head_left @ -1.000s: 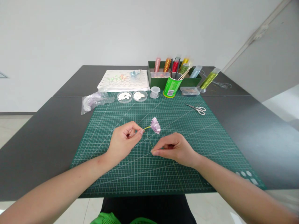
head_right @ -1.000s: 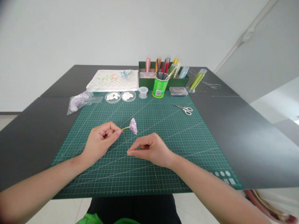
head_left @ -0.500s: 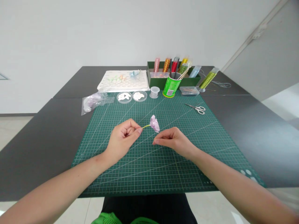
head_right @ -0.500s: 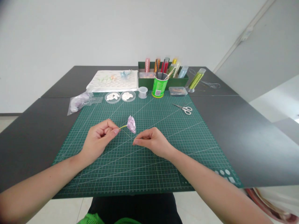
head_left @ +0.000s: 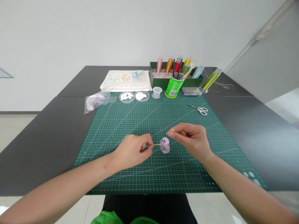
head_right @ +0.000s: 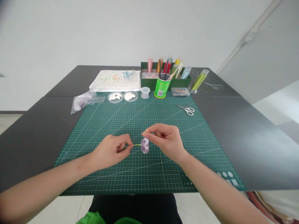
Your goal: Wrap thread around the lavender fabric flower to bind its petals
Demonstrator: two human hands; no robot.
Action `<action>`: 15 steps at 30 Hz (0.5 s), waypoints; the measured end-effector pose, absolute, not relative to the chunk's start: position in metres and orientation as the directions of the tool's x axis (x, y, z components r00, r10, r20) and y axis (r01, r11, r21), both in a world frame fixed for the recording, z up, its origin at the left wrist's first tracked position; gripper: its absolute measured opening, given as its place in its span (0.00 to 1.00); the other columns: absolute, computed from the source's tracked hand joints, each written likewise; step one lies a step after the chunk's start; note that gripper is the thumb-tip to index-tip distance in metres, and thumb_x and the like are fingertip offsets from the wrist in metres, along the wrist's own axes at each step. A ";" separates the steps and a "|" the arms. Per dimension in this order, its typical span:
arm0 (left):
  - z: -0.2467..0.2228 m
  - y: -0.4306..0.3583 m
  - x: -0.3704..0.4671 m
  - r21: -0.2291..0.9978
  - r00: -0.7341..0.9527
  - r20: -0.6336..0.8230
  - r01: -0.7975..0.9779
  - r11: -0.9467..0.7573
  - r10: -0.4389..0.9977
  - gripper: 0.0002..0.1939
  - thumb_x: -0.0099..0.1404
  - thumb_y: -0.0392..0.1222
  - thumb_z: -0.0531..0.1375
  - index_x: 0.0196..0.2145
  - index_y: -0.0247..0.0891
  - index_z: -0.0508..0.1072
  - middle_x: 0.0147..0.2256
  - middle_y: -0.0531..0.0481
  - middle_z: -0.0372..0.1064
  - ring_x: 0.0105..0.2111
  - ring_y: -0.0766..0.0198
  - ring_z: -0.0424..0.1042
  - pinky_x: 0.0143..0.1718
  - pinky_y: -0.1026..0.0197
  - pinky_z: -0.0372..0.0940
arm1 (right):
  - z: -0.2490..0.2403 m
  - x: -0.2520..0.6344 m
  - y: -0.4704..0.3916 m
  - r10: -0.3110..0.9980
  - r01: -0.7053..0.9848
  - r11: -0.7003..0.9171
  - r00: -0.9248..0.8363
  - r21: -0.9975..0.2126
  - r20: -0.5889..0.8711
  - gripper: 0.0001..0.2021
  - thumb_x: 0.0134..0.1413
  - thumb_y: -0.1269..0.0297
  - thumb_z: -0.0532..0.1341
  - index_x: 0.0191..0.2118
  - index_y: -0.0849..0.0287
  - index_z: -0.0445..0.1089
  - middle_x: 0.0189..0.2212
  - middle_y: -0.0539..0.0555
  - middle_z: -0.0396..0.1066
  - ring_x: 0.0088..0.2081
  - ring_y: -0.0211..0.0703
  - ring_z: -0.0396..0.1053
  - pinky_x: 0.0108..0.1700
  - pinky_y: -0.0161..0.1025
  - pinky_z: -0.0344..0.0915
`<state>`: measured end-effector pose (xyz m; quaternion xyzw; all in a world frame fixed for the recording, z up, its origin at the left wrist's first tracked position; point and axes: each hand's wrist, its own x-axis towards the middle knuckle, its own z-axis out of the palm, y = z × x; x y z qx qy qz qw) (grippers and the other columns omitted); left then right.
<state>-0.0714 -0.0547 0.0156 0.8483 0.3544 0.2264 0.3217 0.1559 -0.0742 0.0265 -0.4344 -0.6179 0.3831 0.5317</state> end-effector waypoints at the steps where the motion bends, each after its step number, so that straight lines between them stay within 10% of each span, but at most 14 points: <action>1: 0.015 -0.052 -0.072 0.716 0.624 0.141 0.472 -0.514 0.769 0.06 0.65 0.35 0.58 0.29 0.37 0.69 0.16 0.64 0.51 0.15 0.74 0.54 0.20 0.70 0.48 | 0.027 0.157 -0.076 0.941 0.115 0.332 -0.111 -0.936 0.320 0.04 0.53 0.68 0.71 0.28 0.60 0.80 0.13 0.40 0.47 0.17 0.29 0.44 0.20 0.33 0.45; 15: 0.023 -0.043 -0.074 0.853 0.410 0.115 0.426 -0.302 0.905 0.10 0.66 0.40 0.57 0.26 0.38 0.67 0.17 0.63 0.49 0.18 0.72 0.51 0.22 0.67 0.50 | 0.023 0.159 -0.075 0.756 0.257 0.462 -0.615 -0.849 0.225 0.09 0.62 0.65 0.66 0.33 0.65 0.80 0.16 0.45 0.66 0.17 0.27 0.52 0.18 0.30 0.46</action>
